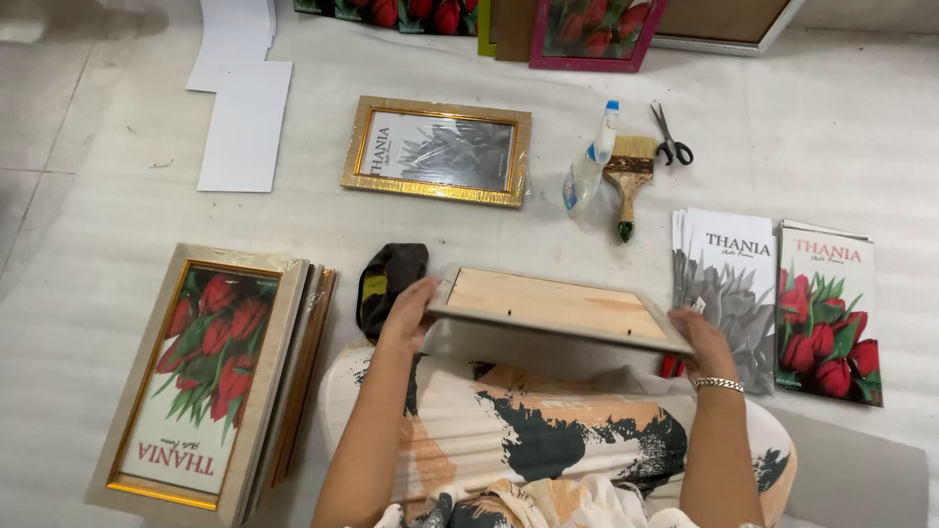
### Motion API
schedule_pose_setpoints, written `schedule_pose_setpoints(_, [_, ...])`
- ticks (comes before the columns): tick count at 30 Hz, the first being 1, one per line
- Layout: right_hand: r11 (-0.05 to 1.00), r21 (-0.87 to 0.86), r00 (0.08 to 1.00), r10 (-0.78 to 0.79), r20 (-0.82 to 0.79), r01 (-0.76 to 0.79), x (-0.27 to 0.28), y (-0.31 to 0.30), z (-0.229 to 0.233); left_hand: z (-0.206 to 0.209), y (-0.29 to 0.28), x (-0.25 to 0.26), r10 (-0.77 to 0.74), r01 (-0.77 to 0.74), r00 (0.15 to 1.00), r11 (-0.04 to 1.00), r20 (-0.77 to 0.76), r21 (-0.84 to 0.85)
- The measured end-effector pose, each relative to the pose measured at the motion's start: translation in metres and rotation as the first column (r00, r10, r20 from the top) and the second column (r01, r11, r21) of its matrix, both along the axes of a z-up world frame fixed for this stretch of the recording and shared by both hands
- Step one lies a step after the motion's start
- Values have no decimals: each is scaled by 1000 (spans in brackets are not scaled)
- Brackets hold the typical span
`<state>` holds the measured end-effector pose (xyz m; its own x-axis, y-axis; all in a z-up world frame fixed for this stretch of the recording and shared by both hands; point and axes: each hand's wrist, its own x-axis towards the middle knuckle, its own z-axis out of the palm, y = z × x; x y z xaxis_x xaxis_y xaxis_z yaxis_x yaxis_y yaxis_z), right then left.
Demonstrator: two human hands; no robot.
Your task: Cleaning a picture frame by removing the backboard and using a brush and cloth to remove dust.
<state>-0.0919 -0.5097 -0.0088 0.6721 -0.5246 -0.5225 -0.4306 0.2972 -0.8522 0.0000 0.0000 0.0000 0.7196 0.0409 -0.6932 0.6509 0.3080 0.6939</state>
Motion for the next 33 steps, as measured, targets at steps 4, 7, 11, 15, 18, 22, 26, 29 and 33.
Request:
schedule_pose_setpoints(4, [990, -74, 987, 115, -111, -123, -4, -11, -29, -37, 8, -19, -83, 84, 996, 996, -24, 35])
schedule_pose_setpoints(7, [946, -221, 969, 215, -126, -238, 1, -4, -35, -15, -8, -28, -53, 49, 996, 997, 72, 67])
schedule_pose_setpoints(11, [913, -323, 964, 200, -177, -249, 14, 0, -48, -10, -26, -15, -170, 134, 972, 967, 159, 217])
schedule_pose_setpoints(15, [955, -209, 977, 212, -28, -213, 26, -9, -82, -31, -36, 2, -187, 129, 969, 940, 161, 316])
schedule_pose_setpoints(18, [912, -277, 951, 307, -20, -301, 31, 10, -66, -39, -40, 1, -191, 104, 965, 907, 179, 408])
schedule_pose_setpoints(22, [862, -327, 917, 397, -42, -388, 35, 4, -94, -66, -41, -7, -229, 113, 956, 864, 185, 490])
schedule_pose_setpoints(26, [621, -569, 841, 360, -403, -539, 36, 5, -101, -98, -37, -7, -357, 112, 907, 715, 222, 691])
schedule_pose_setpoints(29, [561, -588, 806, 310, -504, -583, 38, 7, -103, -96, -36, -8, -407, 117, 887, 656, 219, 746])
schedule_pose_setpoints(33, [410, -679, 793, 339, -507, -609, 28, 19, -82, -113, -37, -10, -543, 147, 828, 453, 141, 879])
